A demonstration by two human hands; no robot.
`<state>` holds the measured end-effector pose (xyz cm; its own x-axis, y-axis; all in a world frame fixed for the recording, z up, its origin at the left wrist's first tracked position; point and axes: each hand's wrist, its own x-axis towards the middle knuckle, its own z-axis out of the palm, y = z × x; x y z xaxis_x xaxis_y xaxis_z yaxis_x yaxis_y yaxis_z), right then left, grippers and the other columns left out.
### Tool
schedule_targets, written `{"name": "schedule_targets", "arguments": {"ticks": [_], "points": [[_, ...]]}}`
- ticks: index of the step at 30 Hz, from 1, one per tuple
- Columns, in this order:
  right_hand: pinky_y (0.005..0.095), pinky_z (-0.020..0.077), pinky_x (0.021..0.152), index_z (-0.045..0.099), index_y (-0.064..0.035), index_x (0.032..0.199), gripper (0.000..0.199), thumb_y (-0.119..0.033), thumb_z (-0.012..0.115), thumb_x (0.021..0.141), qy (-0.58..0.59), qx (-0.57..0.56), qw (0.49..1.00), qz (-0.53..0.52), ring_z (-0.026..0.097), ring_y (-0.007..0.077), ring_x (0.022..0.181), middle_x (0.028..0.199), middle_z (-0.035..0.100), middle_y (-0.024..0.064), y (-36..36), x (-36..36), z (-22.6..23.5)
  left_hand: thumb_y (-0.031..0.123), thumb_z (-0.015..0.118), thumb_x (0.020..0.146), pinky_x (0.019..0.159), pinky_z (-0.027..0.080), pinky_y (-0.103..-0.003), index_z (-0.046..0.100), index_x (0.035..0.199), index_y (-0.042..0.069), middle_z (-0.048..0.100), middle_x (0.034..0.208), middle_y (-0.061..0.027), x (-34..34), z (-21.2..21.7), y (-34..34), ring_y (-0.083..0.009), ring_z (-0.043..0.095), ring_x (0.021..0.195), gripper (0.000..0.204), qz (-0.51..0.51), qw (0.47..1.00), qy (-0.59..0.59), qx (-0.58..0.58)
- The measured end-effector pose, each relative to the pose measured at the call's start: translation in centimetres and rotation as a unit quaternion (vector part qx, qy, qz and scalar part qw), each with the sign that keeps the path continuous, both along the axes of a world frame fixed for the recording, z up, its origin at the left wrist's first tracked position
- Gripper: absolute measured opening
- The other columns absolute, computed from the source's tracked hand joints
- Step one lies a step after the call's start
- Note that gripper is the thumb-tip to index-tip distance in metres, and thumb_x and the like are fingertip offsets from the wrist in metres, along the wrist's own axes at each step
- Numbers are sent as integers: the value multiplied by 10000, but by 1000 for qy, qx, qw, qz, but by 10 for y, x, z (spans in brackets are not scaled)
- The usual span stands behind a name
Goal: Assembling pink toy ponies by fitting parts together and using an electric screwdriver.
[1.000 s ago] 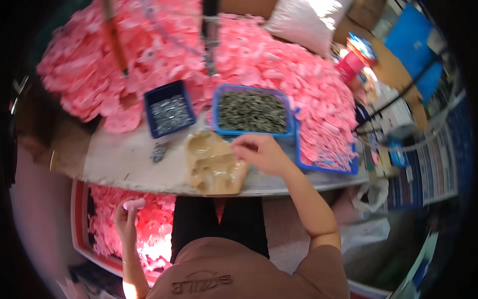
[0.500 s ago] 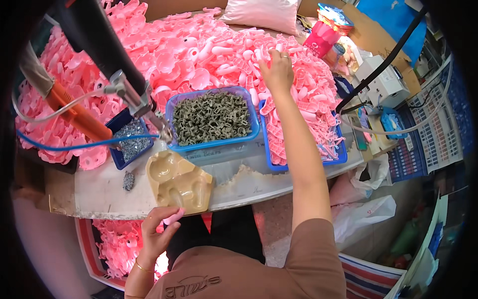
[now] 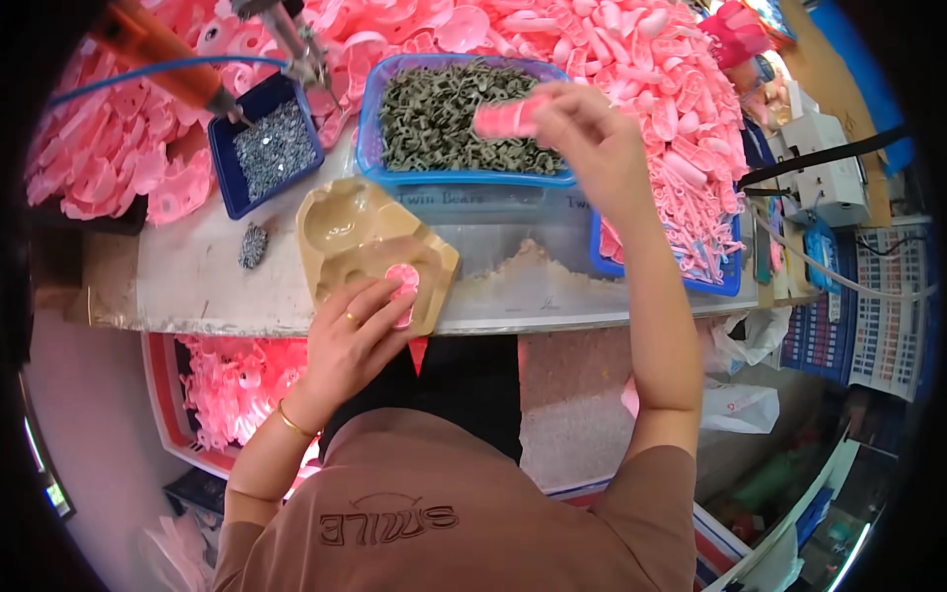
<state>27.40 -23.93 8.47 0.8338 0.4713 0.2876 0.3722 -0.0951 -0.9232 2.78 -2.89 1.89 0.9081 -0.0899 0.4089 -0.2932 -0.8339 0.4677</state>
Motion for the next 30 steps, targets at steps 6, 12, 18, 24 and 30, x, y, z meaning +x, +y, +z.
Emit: {"name": "schedule_targets", "arguments": {"ticks": [6, 12, 18, 24, 30], "points": [[274, 531, 798, 598, -9, 956, 152, -19, 715, 859, 114, -56, 983, 136, 644, 116, 918, 1081, 667, 83, 27, -71, -4, 175, 737, 813, 865, 511, -370, 644, 1205, 71, 623, 1218, -60, -3, -8, -15, -247, 603, 1104, 416, 2, 999, -32, 38], [268, 551, 750, 623, 3, 995, 198, -68, 744, 855, 104, -120, 973, 166, 656, 105, 862, 1002, 679, 59, 45, -84, -17, 192, 741, 809, 905, 506, -362, 650, 1193, 69, 617, 1244, -61, -12, -10, -22, -239, 598, 1124, 413, 21, 999, 10, 33], [269, 564, 714, 669, -6, 978, 192, -125, 754, 853, 14, -188, 963, 192, 682, 125, 801, 934, 669, 64, 67, -95, -32, 68, 731, 765, 913, 526, -386, 688, 1133, 107, 655, 1211, -48, -45, -12, -4, -245, 612, 1092, 372, -54, 997, -43, 41], [317, 521, 629, 675, -27, 982, 189, -129, 732, 834, -140, -251, 932, 221, 663, 197, 694, 862, 626, 93, 94, -120, -41, 46, 727, 749, 889, 535, -393, 694, 1084, 106, 674, 1176, -46, -60, -8, 15, -242, 623, 1064, 342, -41, 995, -93, 8], [295, 508, 600, 684, -37, 1038, 211, -124, 721, 849, -118, -274, 936, 188, 641, 182, 653, 845, 637, 90, 90, -126, -21, -9, 645, 806, 957, 478, -442, 642, 1175, 76, 643, 1214, -99, -33, -20, 107, -321, 599, 1112, 378, 171, 979, -110, 8]]}}
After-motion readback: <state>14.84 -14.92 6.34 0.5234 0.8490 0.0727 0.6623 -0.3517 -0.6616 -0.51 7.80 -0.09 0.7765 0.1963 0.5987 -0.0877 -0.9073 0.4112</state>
